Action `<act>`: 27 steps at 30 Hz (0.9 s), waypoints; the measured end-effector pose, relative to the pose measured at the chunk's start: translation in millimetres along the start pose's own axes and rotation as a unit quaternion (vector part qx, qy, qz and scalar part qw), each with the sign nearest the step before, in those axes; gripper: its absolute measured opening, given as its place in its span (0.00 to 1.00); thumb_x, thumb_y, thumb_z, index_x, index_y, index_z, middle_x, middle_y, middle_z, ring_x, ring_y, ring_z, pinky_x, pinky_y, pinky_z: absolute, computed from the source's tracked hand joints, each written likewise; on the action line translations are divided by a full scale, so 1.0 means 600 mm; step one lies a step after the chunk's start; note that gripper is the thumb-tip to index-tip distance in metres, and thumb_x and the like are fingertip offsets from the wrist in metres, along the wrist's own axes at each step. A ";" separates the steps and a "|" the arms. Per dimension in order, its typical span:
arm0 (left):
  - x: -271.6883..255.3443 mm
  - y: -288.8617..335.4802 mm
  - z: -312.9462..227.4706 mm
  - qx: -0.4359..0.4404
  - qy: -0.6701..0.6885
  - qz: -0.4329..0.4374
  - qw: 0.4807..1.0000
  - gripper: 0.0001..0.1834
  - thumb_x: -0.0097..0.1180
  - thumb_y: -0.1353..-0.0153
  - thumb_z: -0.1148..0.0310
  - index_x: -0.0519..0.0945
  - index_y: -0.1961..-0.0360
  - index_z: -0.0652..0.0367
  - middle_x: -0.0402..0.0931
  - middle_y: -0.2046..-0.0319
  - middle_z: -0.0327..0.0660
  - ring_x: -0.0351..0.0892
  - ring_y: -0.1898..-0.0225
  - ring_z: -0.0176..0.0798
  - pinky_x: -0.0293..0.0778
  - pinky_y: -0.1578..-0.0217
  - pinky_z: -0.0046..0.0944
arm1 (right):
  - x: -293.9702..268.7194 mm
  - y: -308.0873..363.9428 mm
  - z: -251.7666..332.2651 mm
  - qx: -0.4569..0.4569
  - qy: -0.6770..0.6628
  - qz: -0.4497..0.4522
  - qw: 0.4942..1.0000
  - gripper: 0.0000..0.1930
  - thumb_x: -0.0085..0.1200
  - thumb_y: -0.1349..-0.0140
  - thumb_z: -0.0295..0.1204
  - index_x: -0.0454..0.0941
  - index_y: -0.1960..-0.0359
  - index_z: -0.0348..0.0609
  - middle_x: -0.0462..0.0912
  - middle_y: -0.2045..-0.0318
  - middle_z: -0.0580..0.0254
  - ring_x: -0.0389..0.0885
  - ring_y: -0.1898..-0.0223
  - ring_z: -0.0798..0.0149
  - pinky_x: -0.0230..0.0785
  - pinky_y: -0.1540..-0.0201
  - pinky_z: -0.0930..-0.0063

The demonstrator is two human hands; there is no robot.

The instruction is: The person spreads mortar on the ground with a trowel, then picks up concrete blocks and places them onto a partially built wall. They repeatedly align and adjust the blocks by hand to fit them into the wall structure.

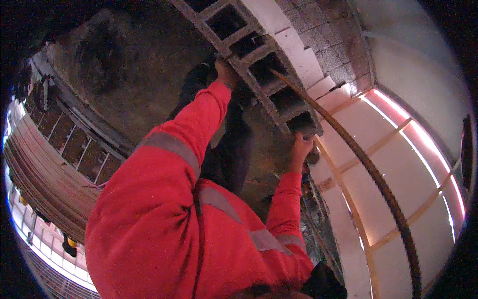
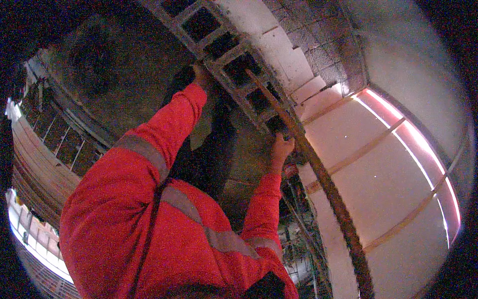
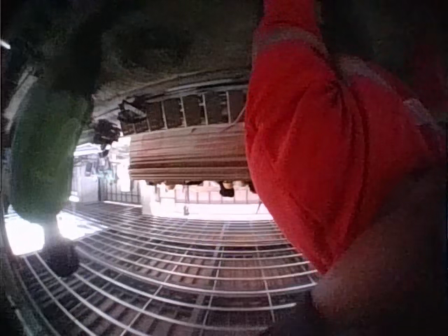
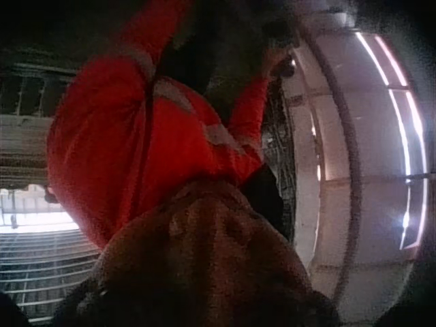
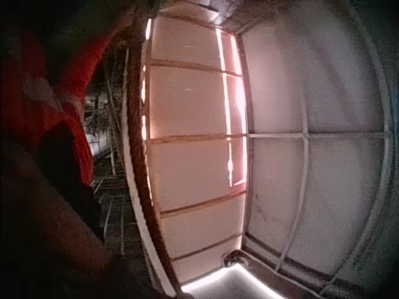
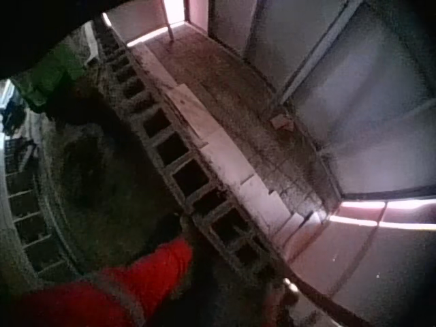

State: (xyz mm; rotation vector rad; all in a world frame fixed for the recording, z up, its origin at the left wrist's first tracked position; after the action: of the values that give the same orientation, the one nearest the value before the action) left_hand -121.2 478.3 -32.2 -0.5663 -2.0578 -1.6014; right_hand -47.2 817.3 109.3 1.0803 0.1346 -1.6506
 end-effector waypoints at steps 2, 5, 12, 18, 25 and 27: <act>0.017 0.020 0.014 0.030 -0.029 0.036 0.998 0.31 0.32 0.38 0.42 0.69 0.45 0.54 0.69 0.48 0.43 0.67 0.48 0.49 0.62 0.46 0.50 | -0.004 -0.010 -0.023 -0.052 -0.045 -0.002 0.998 0.18 0.53 0.52 0.26 0.72 0.58 0.29 0.80 0.64 0.53 0.76 0.65 0.60 0.68 0.58 0.68; 0.026 0.060 0.029 0.033 -0.070 0.064 0.995 0.38 0.33 0.41 0.34 0.66 0.42 0.53 0.67 0.45 0.43 0.65 0.45 0.49 0.59 0.44 0.50 | 0.004 0.000 -0.008 -0.082 -0.058 0.000 0.995 0.19 0.55 0.53 0.26 0.72 0.58 0.29 0.79 0.63 0.51 0.76 0.64 0.57 0.68 0.57 0.67; 0.128 0.193 0.104 0.416 -0.558 -0.094 0.712 0.29 0.56 0.44 0.57 0.66 0.46 0.61 0.69 0.48 0.43 0.69 0.50 0.41 0.66 0.50 0.42 | -0.013 -0.040 -0.038 -0.084 0.012 -0.038 0.996 0.22 0.58 0.55 0.28 0.71 0.57 0.30 0.79 0.62 0.49 0.76 0.61 0.55 0.66 0.53 0.65; 0.089 0.158 0.091 0.054 -0.517 -0.056 0.852 0.33 0.65 0.55 0.63 0.69 0.50 0.68 0.71 0.51 0.48 0.71 0.53 0.42 0.68 0.55 0.40 | -0.023 -0.012 -0.020 -0.103 -0.039 -0.031 0.993 0.22 0.59 0.55 0.30 0.72 0.58 0.32 0.79 0.62 0.47 0.77 0.59 0.51 0.67 0.54 0.62; -0.054 0.014 0.088 0.178 -0.652 0.016 0.737 0.25 0.64 0.56 0.65 0.73 0.60 0.70 0.75 0.65 0.46 0.74 0.64 0.41 0.70 0.65 0.42 | -0.004 -0.033 -0.051 -0.042 0.061 -0.021 0.997 0.24 0.61 0.54 0.37 0.72 0.59 0.31 0.78 0.62 0.40 0.76 0.57 0.43 0.67 0.53 0.57; -0.063 -0.044 0.024 0.196 -0.688 0.091 0.692 0.28 0.63 0.56 0.65 0.70 0.56 0.69 0.74 0.61 0.46 0.73 0.64 0.41 0.70 0.66 0.42 | 0.010 -0.024 0.018 0.017 0.060 0.009 0.998 0.25 0.61 0.53 0.39 0.72 0.59 0.31 0.78 0.61 0.39 0.76 0.56 0.43 0.67 0.52 0.57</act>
State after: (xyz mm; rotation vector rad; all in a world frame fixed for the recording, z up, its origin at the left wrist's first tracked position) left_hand -107.6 485.0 -78.2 -2.1533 -2.9482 -0.3566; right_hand -65.3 812.3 105.0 1.2033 0.1749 -1.5766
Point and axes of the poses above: each hand's wrist, its own y-axis away from the middle knuckle, its own x-axis out of the palm, z = x × y, the point moved 3 cm from there along -y, towards the middle knuckle
